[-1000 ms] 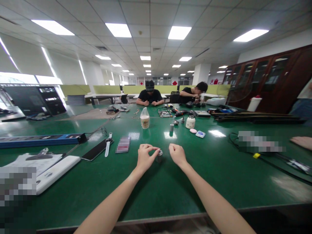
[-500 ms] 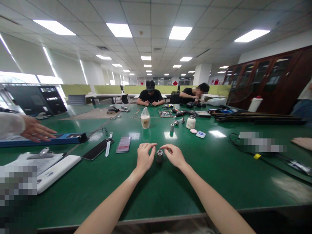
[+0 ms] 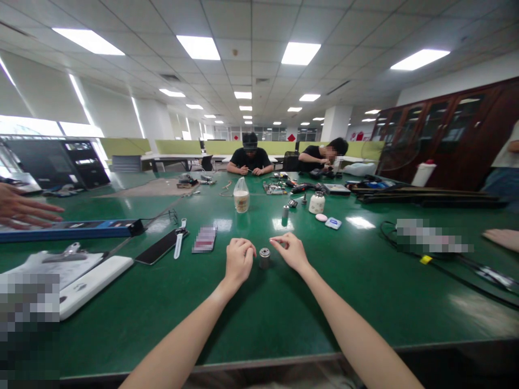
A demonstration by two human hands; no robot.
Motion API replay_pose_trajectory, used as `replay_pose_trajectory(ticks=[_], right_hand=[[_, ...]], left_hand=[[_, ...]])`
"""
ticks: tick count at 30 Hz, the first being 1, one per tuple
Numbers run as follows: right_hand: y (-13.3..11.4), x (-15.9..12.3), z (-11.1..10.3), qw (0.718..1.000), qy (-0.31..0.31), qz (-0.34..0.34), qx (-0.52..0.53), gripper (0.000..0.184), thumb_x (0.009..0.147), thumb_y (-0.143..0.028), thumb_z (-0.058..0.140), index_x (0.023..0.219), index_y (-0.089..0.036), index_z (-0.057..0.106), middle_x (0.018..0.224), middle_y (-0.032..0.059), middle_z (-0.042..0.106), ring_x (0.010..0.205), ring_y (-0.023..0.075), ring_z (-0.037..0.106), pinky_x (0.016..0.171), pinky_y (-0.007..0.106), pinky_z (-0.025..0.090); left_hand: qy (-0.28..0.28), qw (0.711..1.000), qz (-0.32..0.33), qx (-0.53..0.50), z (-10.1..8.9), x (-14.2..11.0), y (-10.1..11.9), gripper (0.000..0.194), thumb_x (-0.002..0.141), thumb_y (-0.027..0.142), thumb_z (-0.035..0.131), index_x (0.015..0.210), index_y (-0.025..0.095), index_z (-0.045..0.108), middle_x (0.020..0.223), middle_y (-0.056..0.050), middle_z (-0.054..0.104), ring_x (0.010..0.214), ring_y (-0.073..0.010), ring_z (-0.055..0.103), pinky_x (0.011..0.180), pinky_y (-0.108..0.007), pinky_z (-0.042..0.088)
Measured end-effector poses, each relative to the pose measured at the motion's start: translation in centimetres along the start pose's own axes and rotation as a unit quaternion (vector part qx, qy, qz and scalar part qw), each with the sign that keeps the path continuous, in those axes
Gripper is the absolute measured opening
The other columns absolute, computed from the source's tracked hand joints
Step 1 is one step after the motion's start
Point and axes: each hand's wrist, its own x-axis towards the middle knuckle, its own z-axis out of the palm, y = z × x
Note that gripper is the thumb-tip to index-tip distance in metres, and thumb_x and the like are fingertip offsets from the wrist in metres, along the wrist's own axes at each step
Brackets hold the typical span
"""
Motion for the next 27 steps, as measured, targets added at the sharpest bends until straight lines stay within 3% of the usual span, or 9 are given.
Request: replay_pose_trajectory(ticks=[5, 11, 15, 18, 21, 27], right_hand=[[2.8, -0.2, 0.3, 0.992, -0.015, 0.038, -0.120, 0.015, 0.080, -0.042, 0.064, 0.087, -0.035, 0.075, 0.093, 0.0055, 0.056, 0.093, 0.0218, 0.048, 0.082, 0.037, 0.035], [3.7, -0.6, 0.6, 0.989, -0.031, 0.060, -0.134, 0.018, 0.079, -0.044, 0.064, 0.094, -0.038, 0.073, 0.099, 0.0064, 0.055, 0.100, 0.0253, 0.044, 0.086, 0.044, 0.033], [3.7, -0.5, 0.6, 0.991, -0.029, 0.052, -0.121, 0.016, 0.079, -0.044, 0.064, 0.087, -0.036, 0.075, 0.098, 0.0062, 0.057, 0.099, 0.0247, 0.046, 0.086, 0.043, 0.033], [2.8, -0.3, 0.5, 0.995, 0.001, 0.049, -0.082, 0.018, 0.082, -0.043, 0.061, 0.089, -0.034, 0.074, 0.097, 0.0053, 0.060, 0.099, 0.0242, 0.048, 0.086, 0.042, 0.035], [1.0, -0.3, 0.2, 1.000, 0.026, 0.001, -0.017, 0.021, 0.085, -0.042, 0.058, 0.093, -0.031, 0.073, 0.097, 0.0050, 0.062, 0.098, 0.0224, 0.051, 0.086, 0.039, 0.037], [-2.3, -1.3, -0.1, 0.995, 0.001, -0.095, 0.004, 0.016, 0.084, -0.038, 0.061, 0.092, -0.031, 0.073, 0.099, 0.0036, 0.062, 0.099, 0.0200, 0.052, 0.090, 0.037, 0.036]], left_hand=[[0.013, 1.000, -0.012, 0.015, -0.1, 0.3, -0.5, 0.029, 0.081, 0.016, 0.041, 0.060, 0.021, 0.060, 0.077, -0.002, 0.068, 0.085, -0.0203, 0.053, 0.081, -0.035, 0.040], [0.039, 0.997, -0.025, 0.066, -0.2, 0.7, -1.4, 0.033, 0.081, 0.014, 0.040, 0.053, 0.021, 0.055, 0.070, -0.003, 0.065, 0.081, -0.0204, 0.052, 0.078, -0.034, 0.041], [0.034, 0.995, -0.026, 0.092, -0.1, 0.7, -1.3, 0.033, 0.080, 0.013, 0.040, 0.050, 0.021, 0.051, 0.065, -0.004, 0.062, 0.079, -0.0205, 0.051, 0.076, -0.033, 0.041], [0.030, 0.995, -0.022, 0.097, 0.0, 0.6, -1.2, 0.034, 0.079, 0.012, 0.040, 0.048, 0.022, 0.048, 0.063, -0.004, 0.060, 0.077, -0.0205, 0.050, 0.075, -0.033, 0.041], [0.026, 0.995, -0.016, 0.096, 0.0, 0.5, -1.0, 0.034, 0.080, 0.013, 0.040, 0.048, 0.022, 0.047, 0.062, -0.004, 0.059, 0.075, -0.0204, 0.049, 0.073, -0.033, 0.041], [0.003, 0.998, 0.002, 0.062, 0.1, 0.4, -0.9, 0.034, 0.081, 0.013, 0.039, 0.051, 0.021, 0.051, 0.064, -0.003, 0.060, 0.075, -0.0198, 0.050, 0.074, -0.033, 0.041]])
